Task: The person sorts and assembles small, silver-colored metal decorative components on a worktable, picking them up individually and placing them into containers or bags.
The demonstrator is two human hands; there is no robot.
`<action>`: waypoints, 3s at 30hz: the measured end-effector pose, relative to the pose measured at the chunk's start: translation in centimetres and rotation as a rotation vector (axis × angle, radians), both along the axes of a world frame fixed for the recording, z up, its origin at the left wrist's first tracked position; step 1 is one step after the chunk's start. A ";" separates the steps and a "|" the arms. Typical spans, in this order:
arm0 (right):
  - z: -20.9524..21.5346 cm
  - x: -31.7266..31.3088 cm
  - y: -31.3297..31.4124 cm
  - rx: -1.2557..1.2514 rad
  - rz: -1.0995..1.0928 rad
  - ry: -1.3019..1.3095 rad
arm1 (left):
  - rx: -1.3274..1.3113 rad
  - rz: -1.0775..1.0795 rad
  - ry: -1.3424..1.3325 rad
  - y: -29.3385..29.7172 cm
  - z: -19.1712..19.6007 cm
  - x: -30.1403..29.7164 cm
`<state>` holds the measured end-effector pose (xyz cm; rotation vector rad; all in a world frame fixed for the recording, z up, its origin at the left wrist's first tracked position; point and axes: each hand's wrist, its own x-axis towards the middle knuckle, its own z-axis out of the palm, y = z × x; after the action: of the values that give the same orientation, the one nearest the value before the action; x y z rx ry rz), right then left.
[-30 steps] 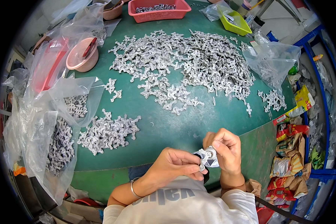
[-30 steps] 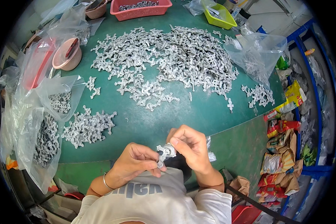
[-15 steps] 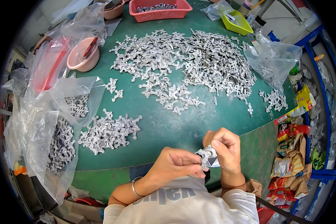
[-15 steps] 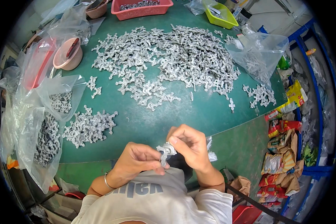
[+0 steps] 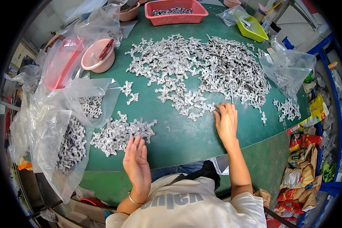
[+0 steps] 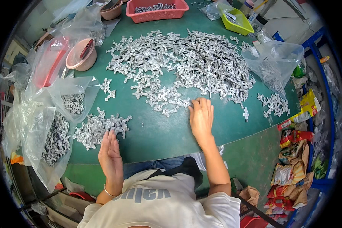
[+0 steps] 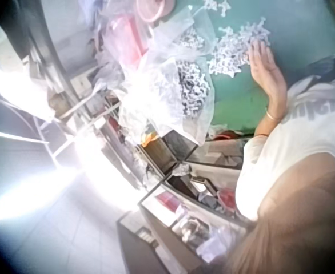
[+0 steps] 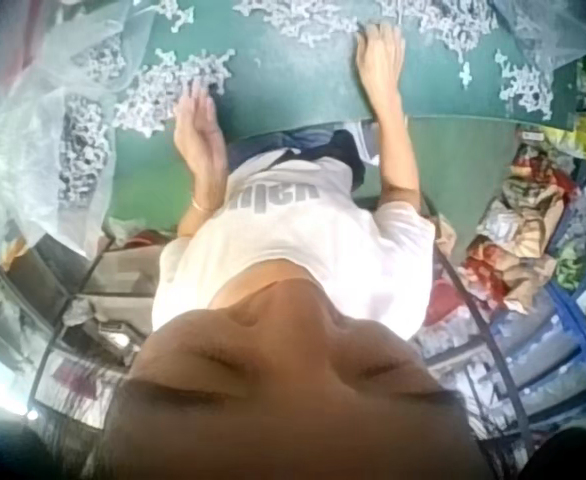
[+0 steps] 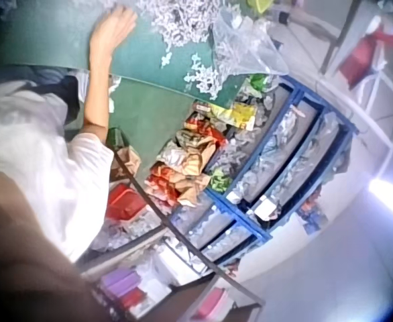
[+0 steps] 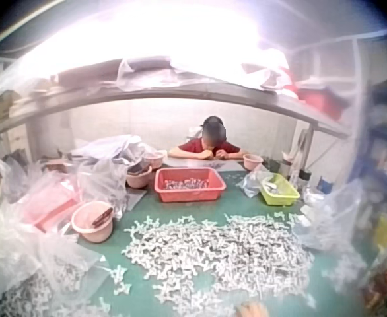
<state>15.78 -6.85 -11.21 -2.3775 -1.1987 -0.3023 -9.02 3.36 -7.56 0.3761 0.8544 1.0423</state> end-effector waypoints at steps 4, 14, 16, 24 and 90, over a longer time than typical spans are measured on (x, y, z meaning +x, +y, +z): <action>0.6 -0.2 -0.9 0.146 -0.017 0.184 | 0.170 -0.455 0.020 -0.4 -0.4 -0.8; 6.2 -7.4 -3.2 0.603 0.246 1.405 | 0.802 -0.723 0.219 -1.7 1.7 4.5; 6.6 -7.6 -3.6 0.595 0.258 1.402 | 0.878 -0.738 0.275 -1.7 1.7 4.3; 7.3 -7.7 -4.1 0.545 0.358 1.379 | 0.504 -0.842 0.088 -1.7 2.2 3.8; 7.5 -7.8 -3.6 0.436 0.535 1.137 | 1.256 -0.663 0.427 -0.8 4.6 3.0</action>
<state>8.03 -10.41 -3.73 -1.3459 -0.9555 0.7795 -6.06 2.56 -3.00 1.8526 0.2673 0.7479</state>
